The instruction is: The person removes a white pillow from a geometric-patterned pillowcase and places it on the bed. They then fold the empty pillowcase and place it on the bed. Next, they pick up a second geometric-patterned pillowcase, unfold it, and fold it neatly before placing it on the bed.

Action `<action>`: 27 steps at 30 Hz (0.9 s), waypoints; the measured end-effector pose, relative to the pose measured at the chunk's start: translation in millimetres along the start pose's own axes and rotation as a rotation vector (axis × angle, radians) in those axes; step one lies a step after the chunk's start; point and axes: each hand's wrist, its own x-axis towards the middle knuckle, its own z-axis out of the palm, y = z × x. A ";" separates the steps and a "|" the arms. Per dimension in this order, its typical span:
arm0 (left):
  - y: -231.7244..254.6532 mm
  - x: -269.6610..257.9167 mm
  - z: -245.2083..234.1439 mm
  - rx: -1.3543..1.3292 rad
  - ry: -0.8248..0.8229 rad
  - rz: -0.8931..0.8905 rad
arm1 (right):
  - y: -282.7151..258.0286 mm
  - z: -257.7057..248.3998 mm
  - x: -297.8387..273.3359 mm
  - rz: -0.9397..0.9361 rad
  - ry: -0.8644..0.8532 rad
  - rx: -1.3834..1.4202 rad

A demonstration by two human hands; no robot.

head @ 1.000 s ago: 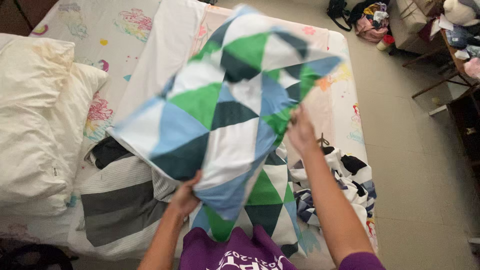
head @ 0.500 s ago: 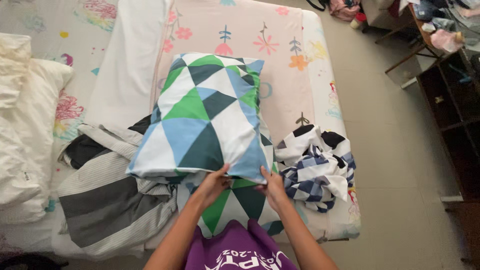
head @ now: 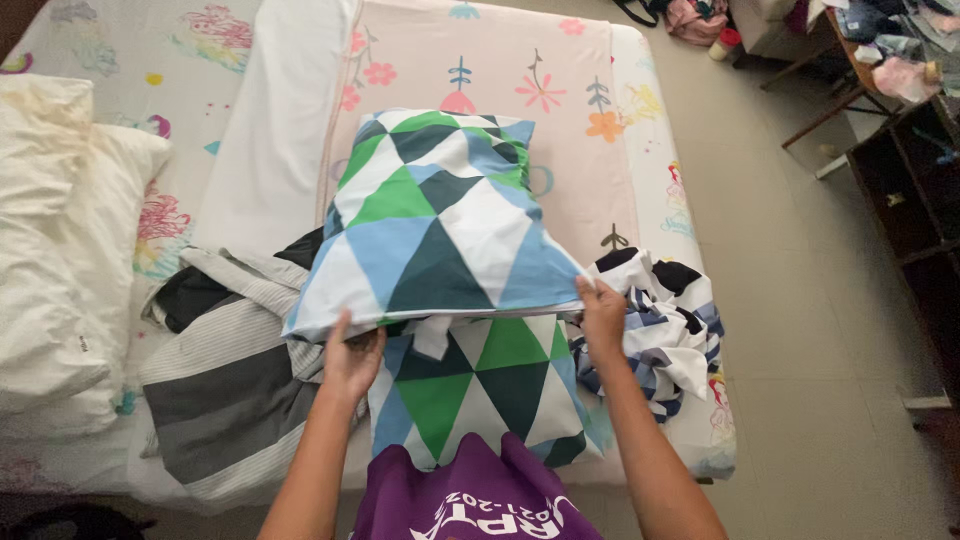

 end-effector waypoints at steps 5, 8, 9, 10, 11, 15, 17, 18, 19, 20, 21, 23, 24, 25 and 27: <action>-16.6 14.7 -8.6 0.310 -0.048 -0.044 | 57.5 -30.5 49.7 0.084 0.204 0.112; -27.9 -12.1 15.4 0.467 -0.043 -0.073 | 102.9 -41.1 78.5 0.302 0.279 0.627; -29.8 -24.9 27.7 0.518 -0.036 -0.081 | 113.1 -41.4 77.6 0.324 0.286 0.729; -29.5 -36.2 42.2 0.547 -0.053 -0.058 | 120.2 -36.0 72.1 0.345 0.294 0.832; -27.8 -45.8 57.3 0.576 -0.072 -0.036 | 123.8 -27.6 62.2 0.366 0.302 0.936; -23.1 -68.1 107.3 0.687 -0.176 -0.054 | 119.5 27.1 -22.1 0.348 0.176 0.727; -29.3 -74.0 123.8 0.725 -0.208 -0.060 | 108.1 58.6 -69.7 0.380 0.058 0.532; -33.3 -75.8 130.6 0.744 -0.223 -0.063 | 100.8 71.0 -84.3 0.346 -0.063 0.414; -35.6 -76.5 137.6 0.754 -0.245 -0.058 | 93.9 80.8 -93.9 0.311 -0.181 0.296; -37.5 -76.7 144.0 0.764 -0.268 -0.052 | 88.0 90.4 -97.6 0.342 -0.233 0.283; -39.7 -77.3 148.9 0.773 -0.290 -0.048 | 83.9 97.9 -98.2 0.372 -0.285 0.268; -40.7 -81.0 154.0 0.822 -0.310 -0.038 | 80.2 104.8 -87.8 0.419 -0.294 0.326; -40.6 -82.0 155.9 0.847 -0.319 -0.032 | 79.9 108.5 -77.5 0.435 -0.252 0.398; -40.9 -82.5 156.4 0.862 -0.285 -0.014 | 80.5 112.3 -68.7 0.451 -0.211 0.470; -42.3 -82.5 152.7 0.891 -0.218 0.021 | 81.1 118.0 -54.4 0.603 -0.198 0.794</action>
